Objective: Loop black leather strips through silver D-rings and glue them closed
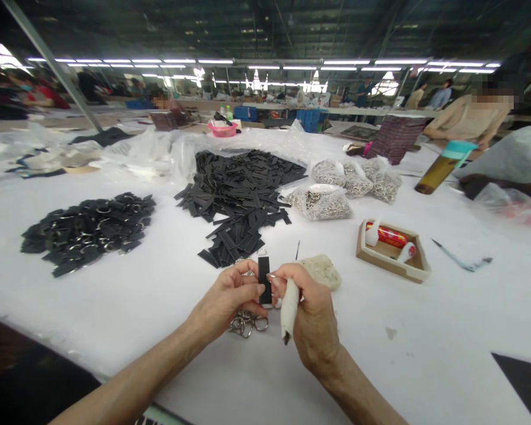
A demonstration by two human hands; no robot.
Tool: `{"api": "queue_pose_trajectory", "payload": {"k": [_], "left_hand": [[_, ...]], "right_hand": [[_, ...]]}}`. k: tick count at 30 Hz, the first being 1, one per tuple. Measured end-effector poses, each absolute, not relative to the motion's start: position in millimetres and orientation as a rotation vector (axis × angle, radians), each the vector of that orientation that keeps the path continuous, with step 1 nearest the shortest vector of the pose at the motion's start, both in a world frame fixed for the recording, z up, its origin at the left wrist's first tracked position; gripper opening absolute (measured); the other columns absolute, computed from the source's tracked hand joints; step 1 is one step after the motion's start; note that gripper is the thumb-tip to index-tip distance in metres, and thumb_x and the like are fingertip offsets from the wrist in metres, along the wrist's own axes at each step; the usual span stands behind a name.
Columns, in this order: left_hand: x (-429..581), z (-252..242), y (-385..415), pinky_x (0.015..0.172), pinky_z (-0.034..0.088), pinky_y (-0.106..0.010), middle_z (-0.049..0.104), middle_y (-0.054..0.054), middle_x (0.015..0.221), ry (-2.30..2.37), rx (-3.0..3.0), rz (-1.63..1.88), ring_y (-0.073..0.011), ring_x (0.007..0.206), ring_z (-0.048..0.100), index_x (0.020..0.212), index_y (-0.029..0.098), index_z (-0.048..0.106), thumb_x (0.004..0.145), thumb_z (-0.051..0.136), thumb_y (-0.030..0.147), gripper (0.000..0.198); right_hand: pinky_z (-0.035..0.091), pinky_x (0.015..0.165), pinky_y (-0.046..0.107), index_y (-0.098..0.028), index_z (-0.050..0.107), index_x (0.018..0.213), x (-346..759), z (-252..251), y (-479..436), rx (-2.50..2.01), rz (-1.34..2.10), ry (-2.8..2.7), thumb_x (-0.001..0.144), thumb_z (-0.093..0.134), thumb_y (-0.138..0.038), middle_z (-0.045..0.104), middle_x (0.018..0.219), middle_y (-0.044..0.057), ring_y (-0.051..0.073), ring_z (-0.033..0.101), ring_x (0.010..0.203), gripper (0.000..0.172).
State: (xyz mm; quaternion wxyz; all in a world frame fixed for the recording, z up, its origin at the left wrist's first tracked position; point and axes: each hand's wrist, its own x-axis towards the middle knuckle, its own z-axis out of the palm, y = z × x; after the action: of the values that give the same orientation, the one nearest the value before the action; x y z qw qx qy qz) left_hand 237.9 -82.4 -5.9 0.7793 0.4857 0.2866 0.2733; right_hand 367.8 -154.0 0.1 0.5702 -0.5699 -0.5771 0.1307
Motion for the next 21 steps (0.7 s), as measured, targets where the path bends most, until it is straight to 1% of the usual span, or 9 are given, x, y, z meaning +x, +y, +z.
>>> {"api": "queue_pose_trajectory", "payload": {"k": [2,4,5,8,10,12,14,18,21], "left_hand": [[238.8,-5.9,-81.8,0.053,0.053,-0.023,0.067,-0.003,0.071,0.633,1.082,0.6,-0.0163,0.065,0.065,0.086,0.017,0.05,0.069,0.061,0.013,0.021],[238.9,-6.3,-80.2,0.052,0.053,-0.023,0.067,-0.004,0.075,0.637,1.098,0.602,-0.0171,0.066,0.065,0.094,0.017,0.052,0.07,0.06,0.014,0.026],[238.6,-6.5,-79.2,0.052,0.053,-0.023,0.067,-0.005,0.077,0.637,1.099,0.609,-0.0173,0.067,0.065,0.095,0.016,0.053,0.071,0.06,0.015,0.026],[236.8,-6.6,-76.7,0.049,0.053,-0.022,0.066,-0.007,0.077,0.644,1.079,0.666,-0.017,0.067,0.065,0.087,0.013,0.057,0.074,0.058,0.02,0.015],[235.3,-4.9,-75.9,0.047,0.052,-0.022,0.066,-0.007,0.076,0.658,1.061,0.697,-0.0166,0.065,0.064,0.084,0.013,0.057,0.074,0.057,0.022,0.013],[234.0,-1.4,-76.1,0.045,0.052,-0.022,0.066,-0.006,0.074,0.676,1.057,0.717,-0.0165,0.062,0.064,0.082,0.013,0.056,0.073,0.058,0.022,0.012],[233.1,2.9,-76.8,0.044,0.052,-0.022,0.066,-0.005,0.07,0.703,1.064,0.743,-0.0167,0.059,0.064,0.079,0.013,0.056,0.072,0.059,0.022,0.012],[233.4,8.7,-78.9,0.041,0.05,-0.021,0.065,-0.005,0.066,0.775,1.07,0.784,-0.0166,0.056,0.064,0.075,0.013,0.055,0.07,0.06,0.023,0.012],[236.1,7.1,-79.9,0.043,0.05,-0.021,0.064,-0.005,0.064,0.792,1.087,0.78,-0.0161,0.056,0.063,0.076,0.012,0.057,0.07,0.06,0.023,0.013]], "right_hand": [[0.045,0.057,0.022,-0.022,0.06,0.081,368.9,0.0,-152.4,-1.343,0.278,-1.374,0.081,0.055,-0.016,0.059,0.069,-0.002,0.012,0.057,0.065,0.008],[0.045,0.058,0.022,-0.022,0.06,0.082,370.5,0.9,-150.5,-1.34,0.312,-1.358,0.081,0.055,-0.018,0.06,0.07,-0.002,0.012,0.057,0.065,0.007],[0.045,0.057,0.022,-0.022,0.06,0.082,371.4,2.0,-149.5,-1.34,0.347,-1.336,0.081,0.055,-0.019,0.061,0.07,-0.002,0.012,0.057,0.064,0.007],[0.044,0.053,0.021,-0.021,0.059,0.079,373.4,7.9,-147.1,-1.33,0.44,-1.262,0.08,0.057,-0.02,0.061,0.066,-0.003,0.012,0.056,0.061,0.003],[0.042,0.05,0.02,-0.021,0.059,0.077,373.4,14.0,-145.5,-1.33,0.471,-1.242,0.079,0.059,-0.02,0.06,0.064,-0.003,0.011,0.054,0.059,0.002],[0.041,0.049,0.02,-0.021,0.059,0.077,371.9,21.2,-143.4,-1.332,0.469,-1.25,0.079,0.059,-0.021,0.06,0.067,-0.003,0.011,0.053,0.058,0.002],[0.042,0.05,0.02,-0.022,0.059,0.079,368.9,28.6,-140.1,-1.332,0.427,-1.267,0.079,0.058,-0.021,0.061,0.072,-0.003,0.011,0.054,0.062,0.001],[0.045,0.061,0.024,-0.023,0.059,0.078,360.6,38.4,-130.4,-1.303,0.321,-1.265,0.079,0.058,-0.021,0.063,0.077,-0.001,0.015,0.057,0.075,0.002],[0.046,0.064,0.027,-0.023,0.058,0.079,356.6,36.3,-122.1,-1.248,0.378,-1.251,0.079,0.058,-0.022,0.063,0.078,-0.001,0.016,0.058,0.078,0.001]]}}
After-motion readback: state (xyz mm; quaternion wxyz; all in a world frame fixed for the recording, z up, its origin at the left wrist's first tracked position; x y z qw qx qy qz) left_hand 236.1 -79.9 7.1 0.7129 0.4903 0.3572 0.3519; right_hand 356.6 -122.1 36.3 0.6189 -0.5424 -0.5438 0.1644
